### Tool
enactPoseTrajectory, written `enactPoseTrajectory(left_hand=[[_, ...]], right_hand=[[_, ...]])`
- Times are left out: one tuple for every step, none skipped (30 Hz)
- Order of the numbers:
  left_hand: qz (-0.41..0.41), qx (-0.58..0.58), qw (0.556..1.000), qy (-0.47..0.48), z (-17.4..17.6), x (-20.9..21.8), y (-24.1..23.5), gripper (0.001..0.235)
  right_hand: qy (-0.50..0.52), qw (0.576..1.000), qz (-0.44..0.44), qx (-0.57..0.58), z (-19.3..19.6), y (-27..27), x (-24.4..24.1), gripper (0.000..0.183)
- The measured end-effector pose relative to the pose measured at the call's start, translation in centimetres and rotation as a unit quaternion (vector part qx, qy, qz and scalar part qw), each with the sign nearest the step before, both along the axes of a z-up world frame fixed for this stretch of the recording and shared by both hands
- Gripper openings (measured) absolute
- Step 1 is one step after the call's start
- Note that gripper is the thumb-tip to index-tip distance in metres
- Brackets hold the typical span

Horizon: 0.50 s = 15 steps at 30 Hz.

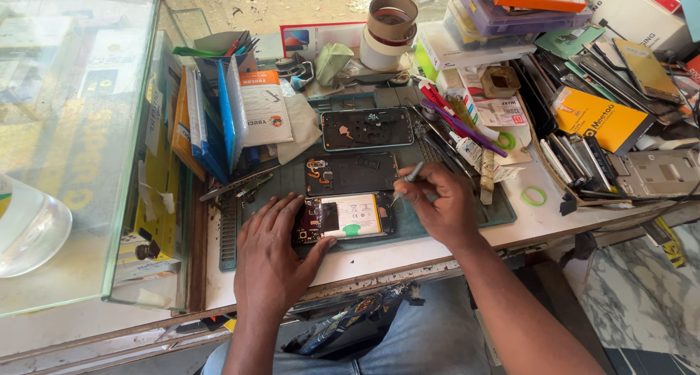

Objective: The person cleans a small electronic component with a cotton swab, then uses a screwdriver to tighten screws on a disassembled smartphone chassis. The work is performed on a cluttered workbench with various tools and parts visible.

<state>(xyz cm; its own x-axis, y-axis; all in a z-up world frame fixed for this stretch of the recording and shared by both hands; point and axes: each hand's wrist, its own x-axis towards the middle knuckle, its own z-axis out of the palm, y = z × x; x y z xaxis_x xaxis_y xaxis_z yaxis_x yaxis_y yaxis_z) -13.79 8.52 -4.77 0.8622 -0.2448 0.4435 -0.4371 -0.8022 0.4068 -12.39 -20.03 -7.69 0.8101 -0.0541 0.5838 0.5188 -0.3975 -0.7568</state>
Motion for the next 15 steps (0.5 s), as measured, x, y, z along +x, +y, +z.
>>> enactPoseTrajectory(left_hand=[[0.002, 0.002, 1.0, 0.003, 0.02, 0.01, 0.03, 0.077], [0.001, 0.001, 1.0, 0.001, 0.03, -0.02, 0.05, 0.077], [0.0, -0.001, 1.0, -0.002, 0.03, -0.07, 0.05, 0.076], [0.0, -0.003, 1.0, -0.004, 0.02, -0.1, 0.09, 0.076], [0.001, -0.001, 1.0, -0.002, 0.01, -0.1, 0.11, 0.076], [0.002, 0.001, 1.0, 0.001, 0.0, -0.08, 0.13, 0.076], [0.003, 0.003, 1.0, 0.003, -0.01, -0.04, 0.09, 0.076], [0.004, 0.006, 1.0, 0.006, -0.03, 0.01, 0.03, 0.076], [0.006, 0.01, 1.0, 0.009, -0.05, 0.02, 0.03, 0.076], [0.008, 0.014, 1.0, 0.012, -0.06, 0.02, 0.03, 0.076], [0.009, 0.012, 1.0, 0.013, -0.06, 0.02, 0.03, 0.076], [0.009, 0.011, 1.0, 0.014, -0.06, 0.02, 0.02, 0.076], [0.01, 0.009, 1.0, 0.015, -0.08, -0.02, 0.04, 0.076], [0.01, 0.01, 1.0, 0.015, -0.09, -0.04, 0.05, 0.076], [0.01, 0.011, 1.0, 0.014, -0.11, -0.01, 0.02, 0.076]], right_hand=[[0.005, 1.0, 0.001, -0.01, 0.04, 0.09, 0.05, 0.021], [0.01, 1.0, 0.002, -0.02, 0.1, 0.2, 0.1, 0.022], [0.007, 1.0, 0.002, -0.026, 0.16, 0.31, 0.14, 0.022], [0.004, 0.999, 0.002, -0.032, 0.2, 0.4, 0.17, 0.022], [0.002, 0.999, 0.0, -0.038, 0.22, 0.43, 0.13, 0.022], [0.006, 0.999, 0.012, -0.033, 0.22, 0.43, 0.13, 0.022], [0.01, 0.999, 0.022, -0.028, 0.24, 0.36, 0.17, 0.022], [0.014, 0.999, 0.033, -0.023, 0.24, 0.29, 0.19, 0.022], [0.023, 0.999, 0.045, -0.018, 0.2, 0.27, 0.19, 0.022], [0.032, 0.998, 0.056, -0.014, 0.17, 0.25, 0.19, 0.023], [0.04, 0.997, 0.068, -0.009, 0.16, 0.24, 0.23, 0.023], [0.051, 0.995, 0.089, 0.01, 0.17, 0.23, 0.28, 0.024], [0.062, 0.992, 0.11, 0.028, 0.17, 0.25, 0.3, 0.025], [0.074, 0.988, 0.131, 0.047, 0.17, 0.28, 0.3, 0.025], [0.075, 0.989, 0.123, 0.034, 0.2, 0.28, 0.29, 0.026]])
